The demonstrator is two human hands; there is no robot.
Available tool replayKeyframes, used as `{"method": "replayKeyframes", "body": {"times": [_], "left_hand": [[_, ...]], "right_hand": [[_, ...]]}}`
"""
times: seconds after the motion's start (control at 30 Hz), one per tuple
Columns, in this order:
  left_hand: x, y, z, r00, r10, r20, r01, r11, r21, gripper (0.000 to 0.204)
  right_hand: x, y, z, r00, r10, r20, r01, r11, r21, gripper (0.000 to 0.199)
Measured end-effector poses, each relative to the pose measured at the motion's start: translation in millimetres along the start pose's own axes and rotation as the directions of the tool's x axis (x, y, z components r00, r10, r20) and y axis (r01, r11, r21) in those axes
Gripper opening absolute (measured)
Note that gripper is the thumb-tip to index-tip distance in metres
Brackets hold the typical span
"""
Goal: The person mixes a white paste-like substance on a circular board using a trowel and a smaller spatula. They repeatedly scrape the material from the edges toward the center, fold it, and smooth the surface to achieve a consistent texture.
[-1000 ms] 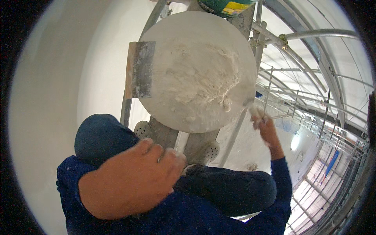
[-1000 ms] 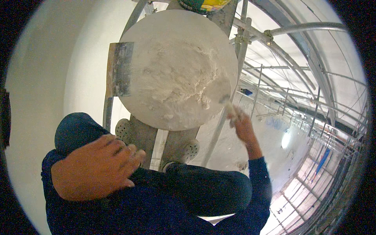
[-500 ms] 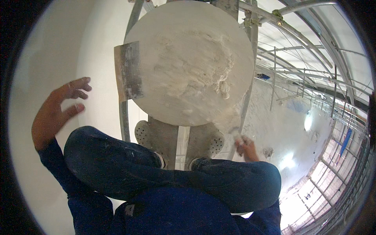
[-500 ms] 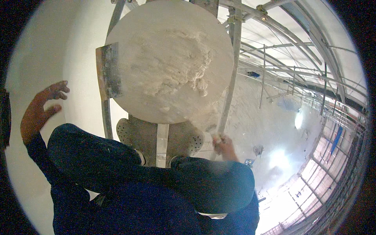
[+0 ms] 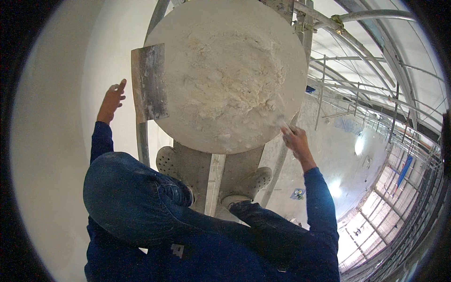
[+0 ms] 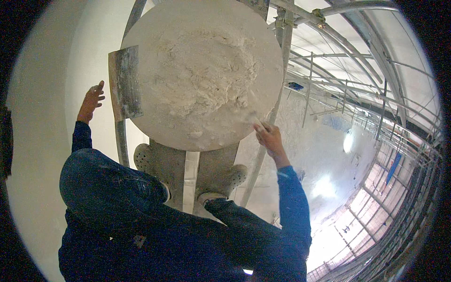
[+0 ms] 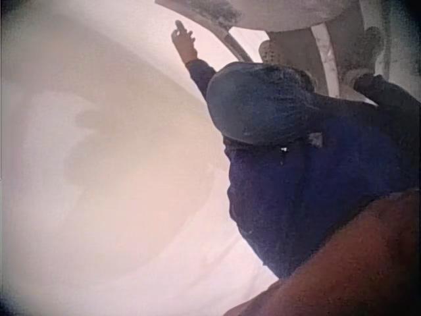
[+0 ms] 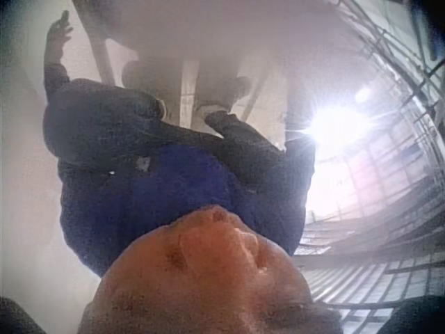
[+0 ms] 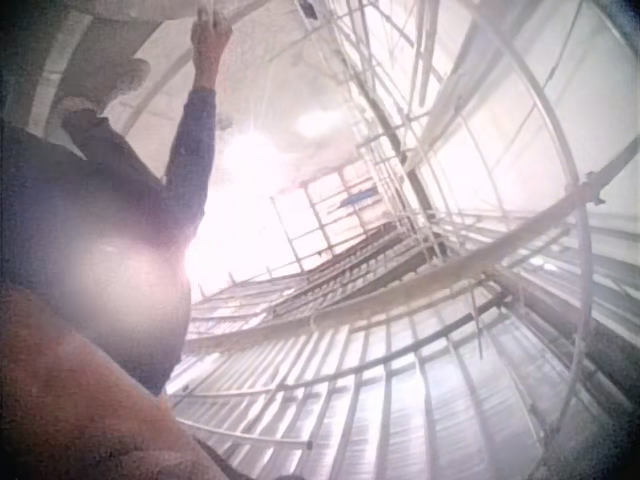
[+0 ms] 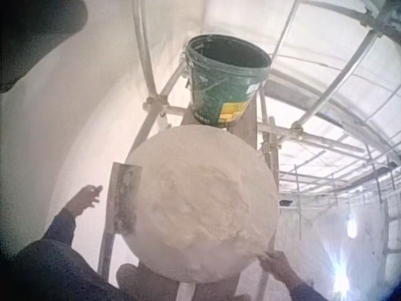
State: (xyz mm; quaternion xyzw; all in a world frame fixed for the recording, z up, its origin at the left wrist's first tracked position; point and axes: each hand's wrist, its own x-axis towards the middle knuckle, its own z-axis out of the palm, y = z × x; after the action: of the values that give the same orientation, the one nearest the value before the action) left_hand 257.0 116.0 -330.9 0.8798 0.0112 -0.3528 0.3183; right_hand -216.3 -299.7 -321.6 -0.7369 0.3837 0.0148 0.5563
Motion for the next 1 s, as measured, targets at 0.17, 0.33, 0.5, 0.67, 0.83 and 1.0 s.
{"method": "replayKeyframes", "body": {"times": [0.17,0.33,0.5,0.67,0.83,1.0], "left_hand": [[-2,7,17,0.977,0.166,0.137,-0.131,0.963,-0.234,0.067],[-5,14,37,0.985,0.157,0.069,-0.139,0.968,-0.211,0.056],[-9,10,47,0.977,0.214,0.023,-0.208,0.966,-0.154,0.051],[-24,22,40,0.968,0.249,-0.021,-0.25,0.961,-0.115,0.047],[-50,21,21,0.96,0.265,-0.091,-0.275,0.82,-0.502,0.05],[-56,7,32,0.972,0.179,-0.154,-0.236,0.78,-0.579,0.047]], "right_hand": [[41,-88,31,0.953,0.302,-0.03,-0.294,0.944,0.149,0.018],[39,-157,50,0.946,-0.299,-0.127,0.194,0.834,-0.516,0.03],[16,-207,140,0.955,-0.295,-0.018,0.146,0.525,-0.838,0.042],[28,-215,132,0.97,-0.227,0.093,0.186,0.434,-0.882,0.039],[-30,-188,57,0.932,-0.362,-0.008,0.272,0.715,-0.644,0.038],[-119,-101,51,0.838,0.542,0.064,-0.541,0.809,0.232,0.035]]}}
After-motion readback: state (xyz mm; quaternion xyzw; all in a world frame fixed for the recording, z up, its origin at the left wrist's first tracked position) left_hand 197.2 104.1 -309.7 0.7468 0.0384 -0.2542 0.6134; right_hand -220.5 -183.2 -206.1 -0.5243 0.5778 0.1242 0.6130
